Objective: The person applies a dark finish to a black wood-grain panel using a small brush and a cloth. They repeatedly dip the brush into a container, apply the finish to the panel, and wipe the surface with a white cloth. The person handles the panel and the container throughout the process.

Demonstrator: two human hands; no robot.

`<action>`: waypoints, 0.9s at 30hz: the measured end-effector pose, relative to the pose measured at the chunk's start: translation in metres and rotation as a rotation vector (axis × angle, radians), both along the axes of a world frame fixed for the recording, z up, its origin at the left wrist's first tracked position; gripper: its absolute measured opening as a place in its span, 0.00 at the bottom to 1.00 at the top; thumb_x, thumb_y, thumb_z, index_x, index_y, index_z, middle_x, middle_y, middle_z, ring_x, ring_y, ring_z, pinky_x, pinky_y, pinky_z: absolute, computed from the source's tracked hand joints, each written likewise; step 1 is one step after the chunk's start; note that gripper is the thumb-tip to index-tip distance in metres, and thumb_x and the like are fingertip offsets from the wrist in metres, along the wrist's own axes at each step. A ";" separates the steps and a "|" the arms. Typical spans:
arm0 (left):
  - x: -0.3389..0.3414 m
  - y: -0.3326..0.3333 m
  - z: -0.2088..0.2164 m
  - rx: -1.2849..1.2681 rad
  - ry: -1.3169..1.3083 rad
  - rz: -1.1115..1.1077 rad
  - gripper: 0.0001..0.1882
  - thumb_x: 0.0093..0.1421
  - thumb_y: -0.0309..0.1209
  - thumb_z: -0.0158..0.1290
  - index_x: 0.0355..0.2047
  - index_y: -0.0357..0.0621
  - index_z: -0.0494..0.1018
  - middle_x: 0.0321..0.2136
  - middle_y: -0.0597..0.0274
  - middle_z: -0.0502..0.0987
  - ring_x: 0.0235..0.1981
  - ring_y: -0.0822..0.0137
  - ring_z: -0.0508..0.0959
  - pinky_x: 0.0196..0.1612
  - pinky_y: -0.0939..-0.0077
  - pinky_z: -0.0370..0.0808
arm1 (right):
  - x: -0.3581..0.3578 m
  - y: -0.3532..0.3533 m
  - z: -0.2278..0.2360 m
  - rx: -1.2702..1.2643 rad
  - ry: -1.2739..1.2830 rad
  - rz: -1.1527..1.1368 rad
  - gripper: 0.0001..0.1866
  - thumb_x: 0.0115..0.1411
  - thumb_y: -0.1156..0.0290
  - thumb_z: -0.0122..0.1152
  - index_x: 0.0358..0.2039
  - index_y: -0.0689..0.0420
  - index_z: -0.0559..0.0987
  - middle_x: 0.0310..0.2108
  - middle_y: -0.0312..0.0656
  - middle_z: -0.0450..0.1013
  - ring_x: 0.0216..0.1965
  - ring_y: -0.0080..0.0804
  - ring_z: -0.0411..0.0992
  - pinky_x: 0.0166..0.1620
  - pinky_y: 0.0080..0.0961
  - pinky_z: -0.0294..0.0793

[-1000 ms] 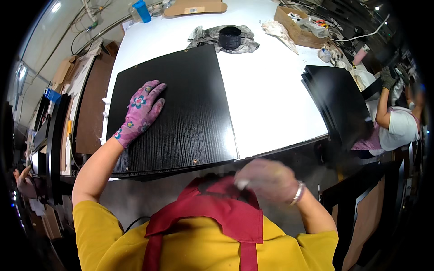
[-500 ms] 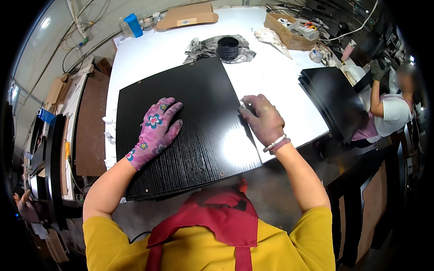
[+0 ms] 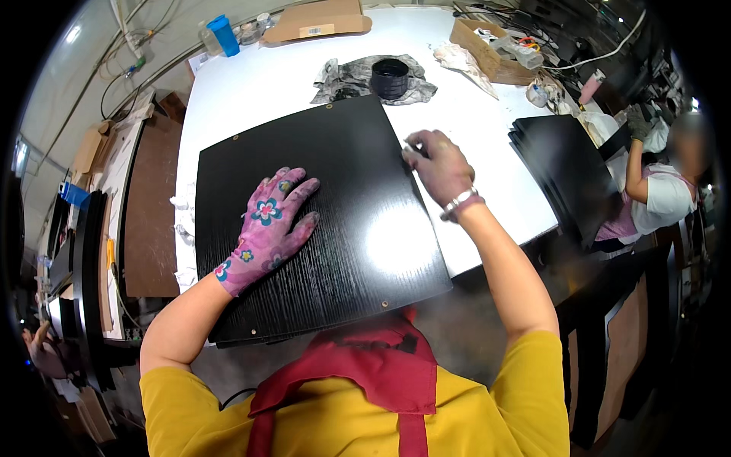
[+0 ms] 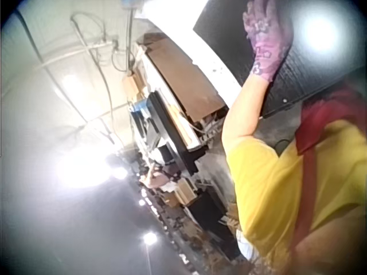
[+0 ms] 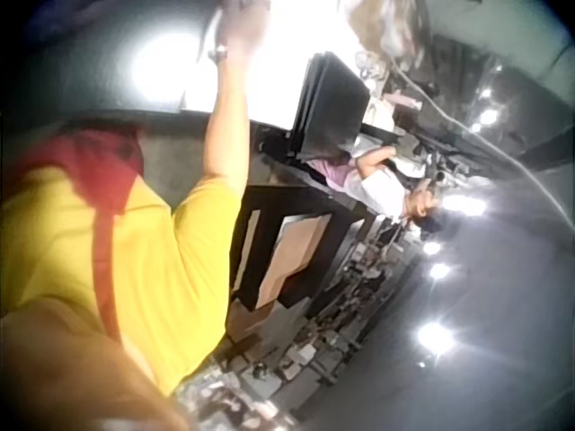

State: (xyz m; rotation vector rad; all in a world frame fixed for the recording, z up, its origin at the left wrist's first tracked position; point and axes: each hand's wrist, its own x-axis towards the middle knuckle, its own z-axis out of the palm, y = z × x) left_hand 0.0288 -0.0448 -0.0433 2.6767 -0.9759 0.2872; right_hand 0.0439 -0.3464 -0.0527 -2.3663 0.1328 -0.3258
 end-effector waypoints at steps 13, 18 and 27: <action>0.000 -0.010 0.008 0.054 0.051 -0.003 0.27 0.58 0.33 0.54 0.59 0.45 0.67 0.60 0.51 0.65 0.65 0.50 0.60 0.67 0.53 0.53 | -0.011 -0.052 -0.005 0.750 0.065 0.095 0.15 0.60 0.71 0.62 0.44 0.66 0.76 0.32 0.40 0.76 0.33 0.23 0.72 0.40 0.19 0.73; 0.001 -0.011 0.010 0.102 0.032 0.006 0.26 0.58 0.29 0.52 0.58 0.44 0.68 0.60 0.51 0.65 0.64 0.48 0.62 0.66 0.54 0.56 | 0.001 -0.047 -0.009 0.705 0.039 0.197 0.16 0.60 0.70 0.61 0.47 0.65 0.76 0.37 0.41 0.76 0.35 0.23 0.72 0.42 0.21 0.73; -0.002 -0.022 0.013 0.140 0.034 0.057 0.25 0.57 0.24 0.49 0.57 0.40 0.68 0.58 0.49 0.67 0.62 0.47 0.64 0.65 0.56 0.60 | 0.069 -0.051 -0.024 0.480 -0.123 0.517 0.18 0.62 0.59 0.58 0.49 0.53 0.77 0.47 0.40 0.74 0.47 0.33 0.74 0.54 0.28 0.71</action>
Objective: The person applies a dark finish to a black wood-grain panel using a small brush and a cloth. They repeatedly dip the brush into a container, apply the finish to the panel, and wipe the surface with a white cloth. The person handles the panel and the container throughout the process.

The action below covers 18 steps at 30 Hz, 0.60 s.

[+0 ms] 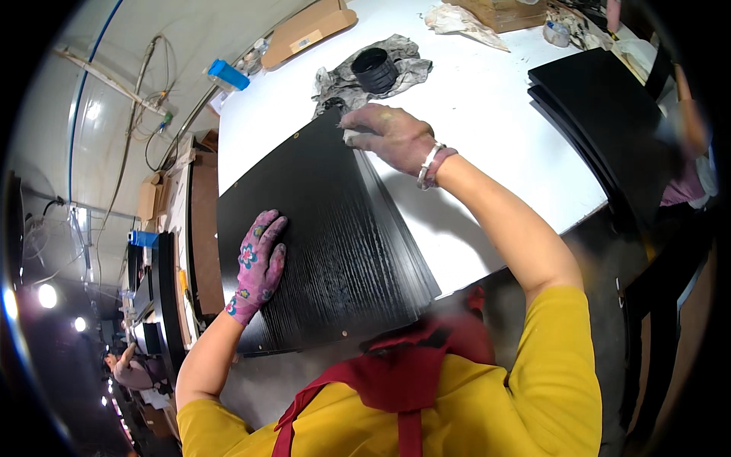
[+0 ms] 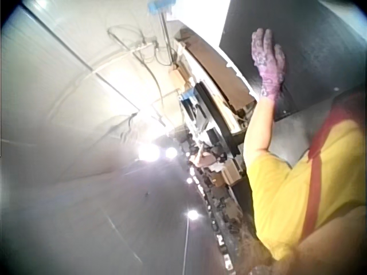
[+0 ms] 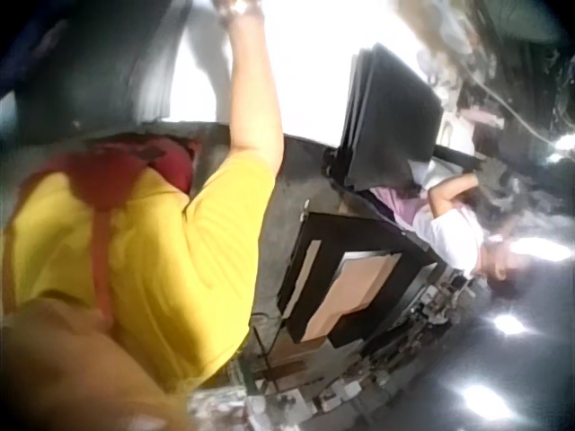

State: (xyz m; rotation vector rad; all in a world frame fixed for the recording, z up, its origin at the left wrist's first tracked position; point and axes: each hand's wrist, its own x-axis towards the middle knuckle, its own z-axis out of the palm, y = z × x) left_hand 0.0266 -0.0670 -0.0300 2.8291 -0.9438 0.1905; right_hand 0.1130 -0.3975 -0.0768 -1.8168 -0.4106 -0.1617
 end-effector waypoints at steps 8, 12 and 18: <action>-0.001 -0.006 0.002 -0.008 0.001 0.082 0.25 0.57 0.25 0.48 0.57 0.42 0.68 0.58 0.50 0.67 0.61 0.48 0.65 0.64 0.58 0.61 | 0.048 -0.007 0.004 -0.003 -0.132 0.048 0.15 0.63 0.63 0.58 0.47 0.55 0.78 0.46 0.41 0.72 0.47 0.35 0.73 0.54 0.28 0.71; 0.000 -0.004 0.001 0.002 -0.011 0.099 0.24 0.58 0.25 0.48 0.57 0.42 0.68 0.58 0.50 0.68 0.61 0.48 0.66 0.64 0.58 0.62 | 0.072 0.002 0.002 -0.192 -0.149 0.015 0.15 0.62 0.65 0.60 0.48 0.55 0.77 0.46 0.40 0.72 0.50 0.36 0.71 0.56 0.27 0.69; 0.003 -0.005 -0.001 0.017 -0.021 0.113 0.24 0.59 0.27 0.47 0.57 0.42 0.68 0.58 0.49 0.67 0.60 0.48 0.66 0.64 0.59 0.62 | 0.052 0.001 -0.015 -0.200 -0.244 0.054 0.14 0.61 0.63 0.59 0.47 0.52 0.78 0.45 0.39 0.74 0.48 0.37 0.72 0.55 0.30 0.70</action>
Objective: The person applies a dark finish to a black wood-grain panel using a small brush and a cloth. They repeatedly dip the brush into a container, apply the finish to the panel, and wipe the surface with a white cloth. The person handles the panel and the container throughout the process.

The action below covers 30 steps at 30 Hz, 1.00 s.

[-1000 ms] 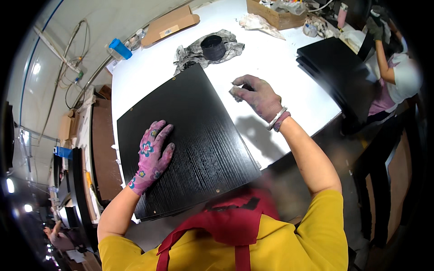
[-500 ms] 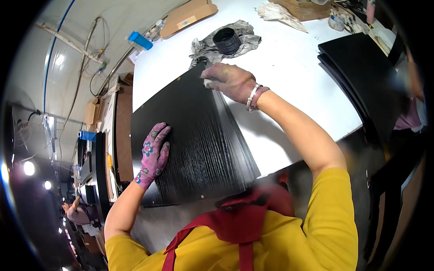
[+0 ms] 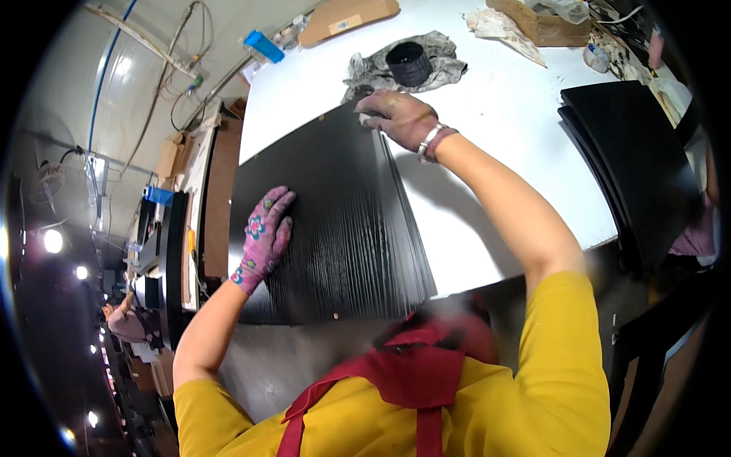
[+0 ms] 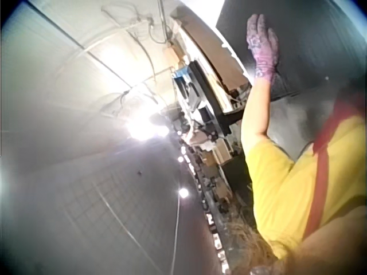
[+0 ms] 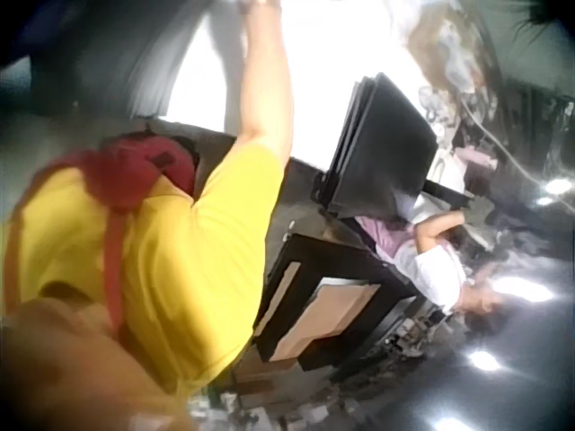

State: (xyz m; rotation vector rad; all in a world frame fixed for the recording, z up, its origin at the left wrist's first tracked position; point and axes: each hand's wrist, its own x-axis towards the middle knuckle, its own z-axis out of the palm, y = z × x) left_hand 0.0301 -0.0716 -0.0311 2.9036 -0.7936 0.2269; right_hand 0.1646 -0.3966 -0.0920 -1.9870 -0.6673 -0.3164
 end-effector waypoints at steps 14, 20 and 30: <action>-0.004 0.013 -0.010 -0.056 -0.078 -0.016 0.22 0.61 0.31 0.50 0.56 0.45 0.69 0.56 0.52 0.69 0.58 0.51 0.69 0.61 0.60 0.65 | -0.269 -0.031 0.036 -0.038 0.157 0.289 0.16 0.55 0.74 0.65 0.46 0.53 0.80 0.40 0.42 0.76 0.39 0.37 0.76 0.42 0.29 0.76; -0.003 0.018 -0.017 -0.116 -0.125 -0.106 0.22 0.60 0.31 0.52 0.56 0.44 0.70 0.55 0.50 0.69 0.58 0.50 0.69 0.60 0.59 0.65 | -0.248 -0.023 0.049 0.213 0.369 -0.075 0.16 0.57 0.80 0.58 0.48 0.62 0.78 0.40 0.40 0.75 0.44 0.29 0.74 0.49 0.25 0.73; -0.008 0.020 -0.017 -0.125 -0.086 -0.122 0.22 0.61 0.31 0.50 0.56 0.41 0.69 0.56 0.48 0.68 0.59 0.50 0.68 0.62 0.60 0.64 | -0.238 0.000 0.027 0.022 0.218 -0.035 0.17 0.57 0.80 0.59 0.48 0.58 0.78 0.40 0.41 0.74 0.44 0.34 0.75 0.49 0.28 0.74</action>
